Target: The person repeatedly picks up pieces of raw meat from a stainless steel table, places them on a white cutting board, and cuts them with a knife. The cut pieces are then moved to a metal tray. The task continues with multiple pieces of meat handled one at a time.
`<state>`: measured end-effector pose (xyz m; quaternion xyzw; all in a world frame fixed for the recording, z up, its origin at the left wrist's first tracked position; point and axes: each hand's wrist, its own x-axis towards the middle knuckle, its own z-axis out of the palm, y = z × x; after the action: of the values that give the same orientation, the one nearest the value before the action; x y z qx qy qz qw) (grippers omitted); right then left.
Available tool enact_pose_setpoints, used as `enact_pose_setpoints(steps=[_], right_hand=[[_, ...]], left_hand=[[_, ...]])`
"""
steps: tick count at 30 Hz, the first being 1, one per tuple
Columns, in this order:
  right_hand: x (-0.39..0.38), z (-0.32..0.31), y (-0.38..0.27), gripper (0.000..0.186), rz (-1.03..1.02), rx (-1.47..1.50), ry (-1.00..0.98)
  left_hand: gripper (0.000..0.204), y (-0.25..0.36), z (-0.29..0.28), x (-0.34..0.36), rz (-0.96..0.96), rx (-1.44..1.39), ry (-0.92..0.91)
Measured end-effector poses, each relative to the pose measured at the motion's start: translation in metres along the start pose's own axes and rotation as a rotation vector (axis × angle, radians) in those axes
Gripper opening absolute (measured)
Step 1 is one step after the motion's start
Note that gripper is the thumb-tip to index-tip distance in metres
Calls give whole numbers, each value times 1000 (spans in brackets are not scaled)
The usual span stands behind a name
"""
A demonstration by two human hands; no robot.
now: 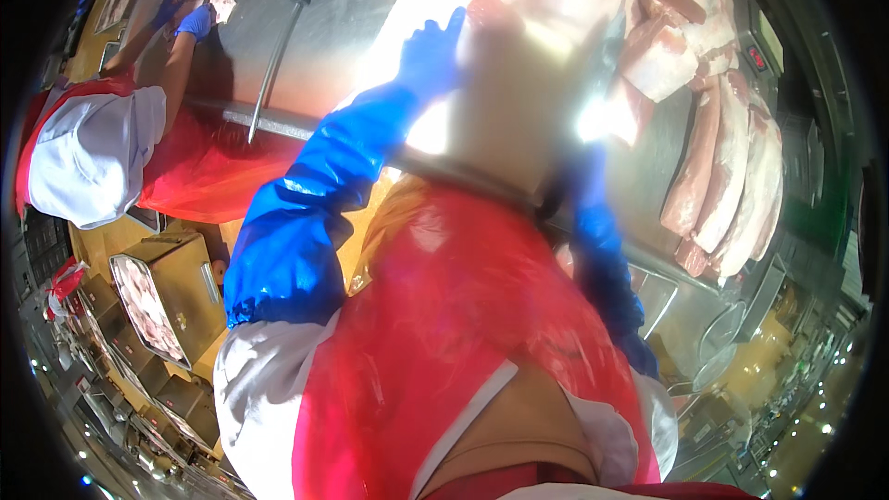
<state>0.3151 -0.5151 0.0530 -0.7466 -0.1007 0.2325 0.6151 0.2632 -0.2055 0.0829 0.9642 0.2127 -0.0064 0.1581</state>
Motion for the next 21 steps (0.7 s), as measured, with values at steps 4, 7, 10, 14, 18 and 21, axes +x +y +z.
enact_pose_setpoints(steps=[4, 7, 10, 14, 18, 21], right_hand=[[-10, -28, 32, 19, -136, -148, 5], [-17, -33, 42, 17, 146, 243, 40], [-28, -12, 23, 17, 153, 27, 16], [-40, 36, -17, 19, 14, -396, -99], [8, 114, -28, 21, -320, -638, -69], [23, 135, -46, 21, -320, -826, -156]], left_hand=[[95, 25, 16, 20, 216, 40, -8], [85, 19, 31, 10, 262, -262, 52], [91, -26, 37, -30, 144, -60, 182], [113, -75, -38, -118, -290, 224, -228], [113, -56, -41, -117, -89, 219, 2], [109, -43, -14, -99, 32, 84, 68]])
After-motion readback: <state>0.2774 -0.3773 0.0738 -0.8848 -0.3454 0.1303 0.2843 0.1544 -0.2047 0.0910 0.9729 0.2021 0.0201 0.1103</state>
